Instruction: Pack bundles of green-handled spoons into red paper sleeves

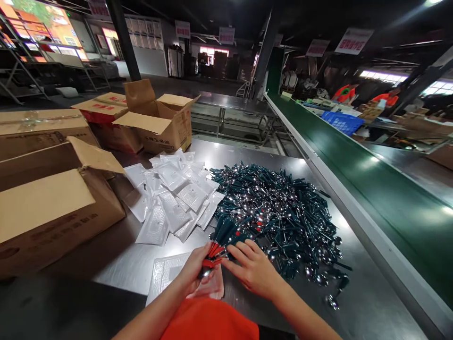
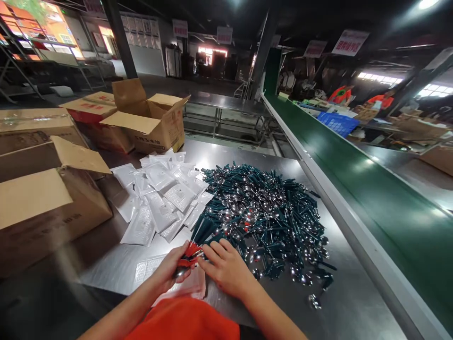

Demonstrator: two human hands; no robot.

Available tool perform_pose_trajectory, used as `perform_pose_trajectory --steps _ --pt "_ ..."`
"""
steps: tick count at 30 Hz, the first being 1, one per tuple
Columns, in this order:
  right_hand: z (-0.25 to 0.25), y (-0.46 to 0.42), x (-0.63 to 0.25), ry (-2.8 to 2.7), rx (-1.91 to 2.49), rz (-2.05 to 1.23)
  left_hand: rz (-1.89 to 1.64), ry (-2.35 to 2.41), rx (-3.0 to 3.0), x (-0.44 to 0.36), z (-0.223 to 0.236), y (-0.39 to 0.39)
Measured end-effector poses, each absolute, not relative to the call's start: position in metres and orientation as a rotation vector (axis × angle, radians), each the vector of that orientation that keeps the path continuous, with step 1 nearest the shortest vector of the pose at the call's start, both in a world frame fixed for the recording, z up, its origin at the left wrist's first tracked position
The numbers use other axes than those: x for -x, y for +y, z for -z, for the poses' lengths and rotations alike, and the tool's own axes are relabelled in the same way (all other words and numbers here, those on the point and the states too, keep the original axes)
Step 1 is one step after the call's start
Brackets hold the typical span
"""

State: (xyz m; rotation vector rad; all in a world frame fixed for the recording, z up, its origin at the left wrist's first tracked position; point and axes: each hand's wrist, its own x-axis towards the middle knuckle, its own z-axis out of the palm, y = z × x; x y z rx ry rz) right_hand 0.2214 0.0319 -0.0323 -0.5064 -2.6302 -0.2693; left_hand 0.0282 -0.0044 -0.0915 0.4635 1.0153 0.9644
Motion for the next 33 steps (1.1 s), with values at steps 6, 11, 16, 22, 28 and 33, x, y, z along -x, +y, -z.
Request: perform_pose_trajectory --steps 6,11,16,22,28,33 --pt "0.039 0.031 -0.221 -1.855 1.114 -0.233 -1.004 1.02 -0.32 -0.028 0.095 -0.001" --pt "0.042 0.02 -0.208 -1.518 1.176 -0.797 -1.037 1.023 -0.359 -0.029 0.091 -0.006" --pt "0.028 0.01 -0.194 -1.465 1.142 -0.861 -1.068 1.043 -0.357 -0.031 0.096 -0.013" --pt "0.03 0.003 -0.193 -1.613 1.244 -0.642 -1.13 1.084 -0.376 -0.03 0.098 -0.017" --pt "0.021 -0.002 -0.201 -1.818 1.083 -0.681 -1.134 1.125 -0.373 -0.032 0.091 -0.021" --pt "0.014 -0.003 -0.2 -1.809 1.131 -0.618 -1.139 1.11 -0.429 -0.034 0.091 -0.026"
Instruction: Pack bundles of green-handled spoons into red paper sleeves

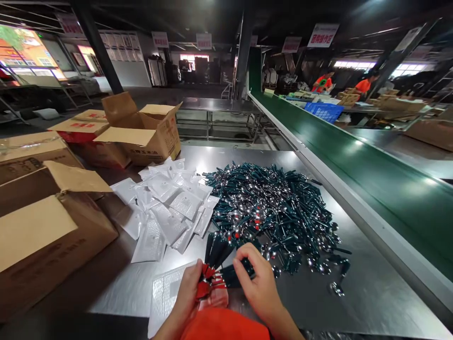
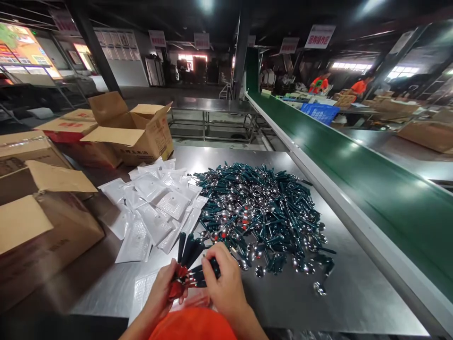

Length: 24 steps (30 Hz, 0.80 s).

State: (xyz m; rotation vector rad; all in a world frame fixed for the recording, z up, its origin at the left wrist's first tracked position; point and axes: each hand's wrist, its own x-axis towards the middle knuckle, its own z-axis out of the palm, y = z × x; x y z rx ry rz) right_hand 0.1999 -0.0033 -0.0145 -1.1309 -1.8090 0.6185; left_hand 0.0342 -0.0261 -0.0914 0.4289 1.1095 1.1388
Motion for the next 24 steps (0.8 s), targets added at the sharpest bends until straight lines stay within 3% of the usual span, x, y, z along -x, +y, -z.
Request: perform_pose_trajectory --steps 4,10,24 --pt "0.012 -0.001 -0.201 -1.785 1.221 -0.572 -1.134 1.098 -0.46 -0.036 0.094 -0.03" --pt "0.005 0.003 -0.207 -2.068 1.017 -0.598 -1.124 1.107 -0.49 -0.034 0.092 -0.03" --pt "0.015 0.0 -0.208 -1.979 1.152 -0.736 -1.07 1.067 -0.523 -0.034 0.102 -0.035"
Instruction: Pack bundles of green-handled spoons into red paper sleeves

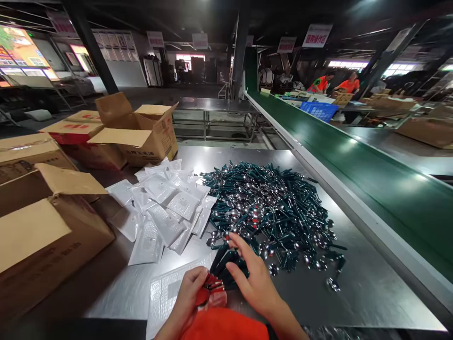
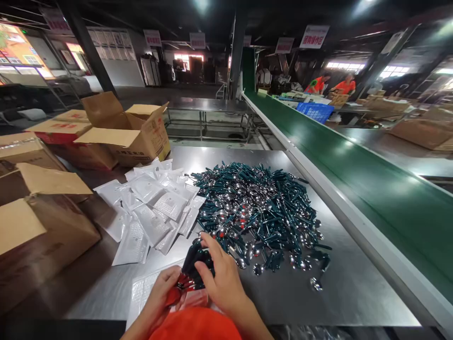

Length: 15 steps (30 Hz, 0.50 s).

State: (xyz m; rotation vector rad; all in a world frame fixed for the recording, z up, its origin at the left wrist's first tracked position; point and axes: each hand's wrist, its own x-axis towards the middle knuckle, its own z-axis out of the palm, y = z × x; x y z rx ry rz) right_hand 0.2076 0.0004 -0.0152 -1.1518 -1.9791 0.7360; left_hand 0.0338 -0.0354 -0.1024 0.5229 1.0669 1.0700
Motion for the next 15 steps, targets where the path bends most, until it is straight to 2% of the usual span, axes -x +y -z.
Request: perform_pose_trajectory --steps 6,12,15 --pt "0.02 0.002 -0.205 -1.915 1.258 -0.791 -1.036 1.081 -0.448 -0.035 0.099 -0.033" --pt "0.042 -0.006 -0.189 -1.847 1.31 -0.701 -0.641 1.145 -0.308 -0.028 0.101 -0.036" --pt "0.062 0.002 -0.19 -1.779 1.311 -0.783 -0.619 1.16 -0.369 -0.027 0.11 -0.035"
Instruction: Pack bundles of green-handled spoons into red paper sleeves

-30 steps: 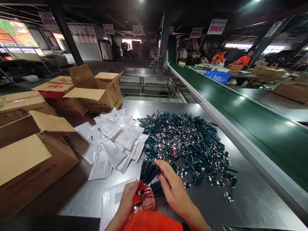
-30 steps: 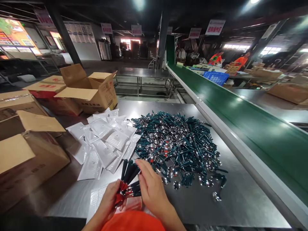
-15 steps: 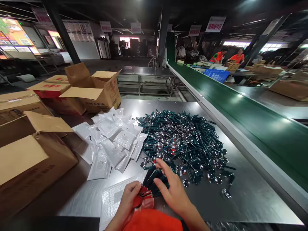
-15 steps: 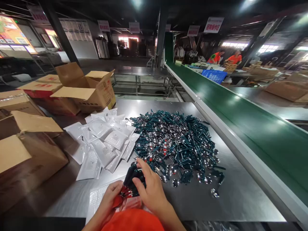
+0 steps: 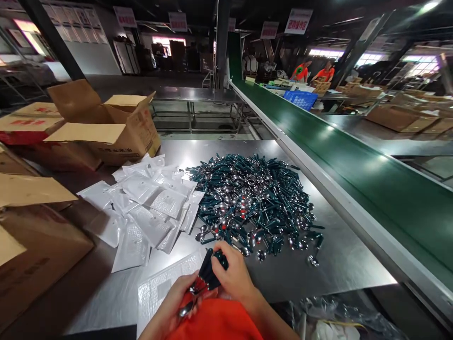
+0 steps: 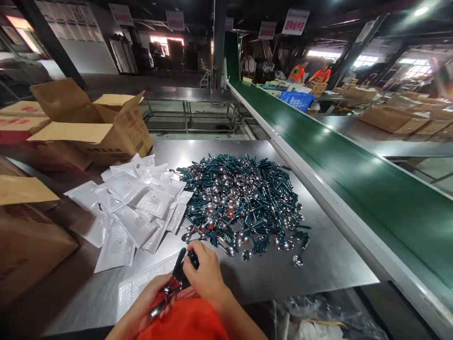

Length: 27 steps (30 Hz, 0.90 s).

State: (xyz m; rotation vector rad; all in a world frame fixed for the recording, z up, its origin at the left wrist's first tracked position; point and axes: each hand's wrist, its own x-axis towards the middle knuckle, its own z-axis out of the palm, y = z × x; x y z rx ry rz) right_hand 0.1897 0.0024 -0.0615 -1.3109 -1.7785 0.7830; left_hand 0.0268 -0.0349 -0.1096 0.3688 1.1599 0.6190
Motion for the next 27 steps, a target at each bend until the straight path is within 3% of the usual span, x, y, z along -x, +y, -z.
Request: perform_pose_trajectory --steps 4,10,15,20,27 --pt "0.107 0.038 -0.22 -1.607 1.555 -0.869 -0.785 1.104 -0.324 -0.024 0.117 -0.026" --pt "0.188 0.053 -0.28 -1.56 2.159 -0.614 -0.914 0.998 0.025 0.002 0.113 -0.013" --pt "0.222 0.034 -0.286 -1.586 2.445 -0.496 -1.0 0.995 0.11 0.012 0.118 -0.013" --pt "0.199 0.038 -0.303 -1.662 2.298 -0.429 -1.04 1.02 0.044 0.014 0.125 -0.014" --pt "0.1 0.015 -0.314 -1.576 1.873 -0.312 -1.139 1.206 -0.203 0.006 0.115 -0.001"
